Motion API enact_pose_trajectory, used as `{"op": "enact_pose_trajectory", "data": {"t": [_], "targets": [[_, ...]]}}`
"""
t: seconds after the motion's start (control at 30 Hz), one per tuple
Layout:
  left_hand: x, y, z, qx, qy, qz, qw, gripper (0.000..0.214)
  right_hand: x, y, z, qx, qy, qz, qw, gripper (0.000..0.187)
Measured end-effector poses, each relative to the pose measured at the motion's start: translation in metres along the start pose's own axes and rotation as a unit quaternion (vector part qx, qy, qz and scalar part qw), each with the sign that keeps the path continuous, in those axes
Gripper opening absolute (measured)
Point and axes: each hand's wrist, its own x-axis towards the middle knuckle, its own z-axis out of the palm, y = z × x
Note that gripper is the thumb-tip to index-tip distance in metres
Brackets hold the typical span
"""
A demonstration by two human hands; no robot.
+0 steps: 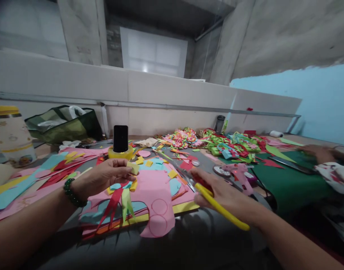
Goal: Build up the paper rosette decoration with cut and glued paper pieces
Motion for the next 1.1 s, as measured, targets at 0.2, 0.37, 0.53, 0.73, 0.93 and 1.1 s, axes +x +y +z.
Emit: {"op": "enact_pose_trajectory", "data": {"t": [0.2, 0.37, 0.53, 0.73, 0.93, 1.1], "targets": [[0.0, -0.006, 0.002, 0.002, -0.019, 0.011, 1.0, 0.027, -0.001, -0.025, 0.012, -0.097, -0.097, -0.022, 0.99, 0.071], [0.003, -0.011, 0.0, 0.003, -0.032, 0.004, 0.999, 0.023, 0.003, -0.031, 0.016, -0.1, -0.111, -0.009, 0.989, 0.076], [0.002, -0.013, 0.001, 0.017, -0.036, 0.004, 0.999, 0.021, 0.003, -0.034, 0.016, -0.093, -0.113, -0.008, 0.989, 0.079], [0.001, -0.01, 0.003, 0.016, -0.035, -0.004, 0.999, 0.023, 0.004, -0.033, 0.017, -0.098, -0.107, -0.004, 0.99, 0.075], [0.002, -0.01, 0.004, 0.032, -0.037, -0.003, 0.999, 0.021, 0.004, -0.036, 0.016, -0.12, -0.108, 0.008, 0.987, 0.071], [0.001, -0.011, 0.003, 0.044, -0.046, -0.001, 0.998, 0.021, 0.003, -0.037, 0.017, -0.143, -0.088, 0.006, 0.986, 0.062]]}}
